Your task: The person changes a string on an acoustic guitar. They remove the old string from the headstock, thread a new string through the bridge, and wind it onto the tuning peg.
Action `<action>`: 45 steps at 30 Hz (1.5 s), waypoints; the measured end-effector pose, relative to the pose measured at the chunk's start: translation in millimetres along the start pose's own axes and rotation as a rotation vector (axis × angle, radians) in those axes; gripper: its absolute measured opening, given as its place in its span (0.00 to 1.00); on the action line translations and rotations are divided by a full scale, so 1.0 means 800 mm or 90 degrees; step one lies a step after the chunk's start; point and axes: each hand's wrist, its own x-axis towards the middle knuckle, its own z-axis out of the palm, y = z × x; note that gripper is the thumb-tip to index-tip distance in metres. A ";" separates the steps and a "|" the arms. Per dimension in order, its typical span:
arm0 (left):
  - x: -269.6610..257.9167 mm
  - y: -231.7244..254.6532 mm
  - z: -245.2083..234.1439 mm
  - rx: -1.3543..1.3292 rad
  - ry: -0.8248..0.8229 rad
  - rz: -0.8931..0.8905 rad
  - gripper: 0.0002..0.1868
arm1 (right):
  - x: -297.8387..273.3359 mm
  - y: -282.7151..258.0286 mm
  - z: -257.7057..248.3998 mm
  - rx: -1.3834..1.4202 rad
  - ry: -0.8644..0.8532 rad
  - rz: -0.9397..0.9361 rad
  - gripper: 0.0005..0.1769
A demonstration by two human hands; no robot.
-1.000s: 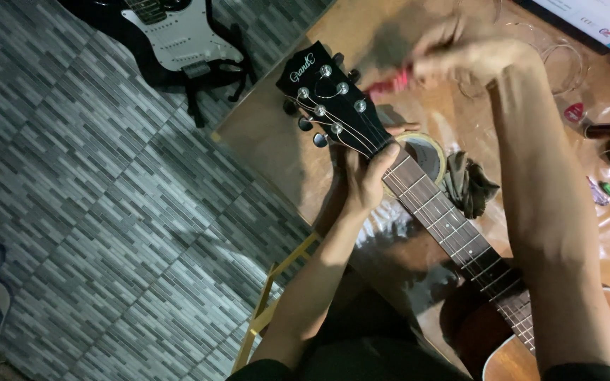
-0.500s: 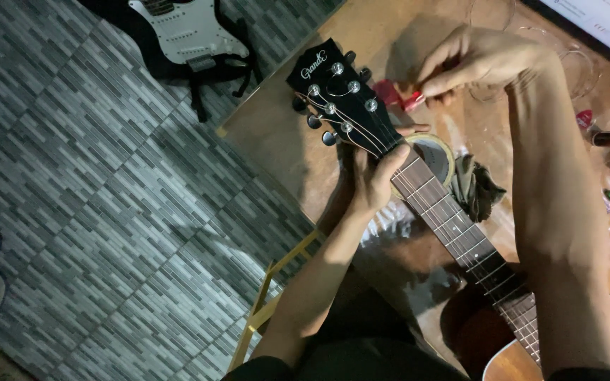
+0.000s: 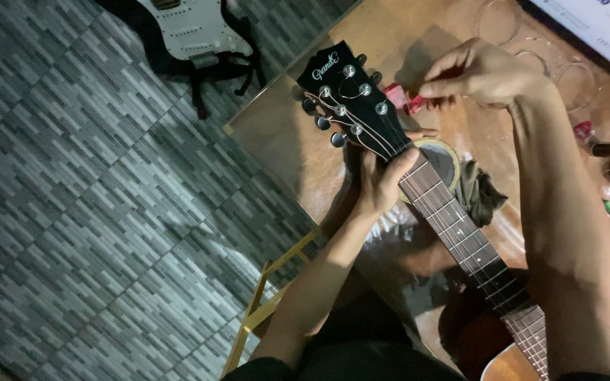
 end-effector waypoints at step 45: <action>-0.001 -0.024 -0.041 0.079 0.062 -0.234 0.16 | -0.096 -0.065 0.143 -0.228 0.362 -0.146 0.05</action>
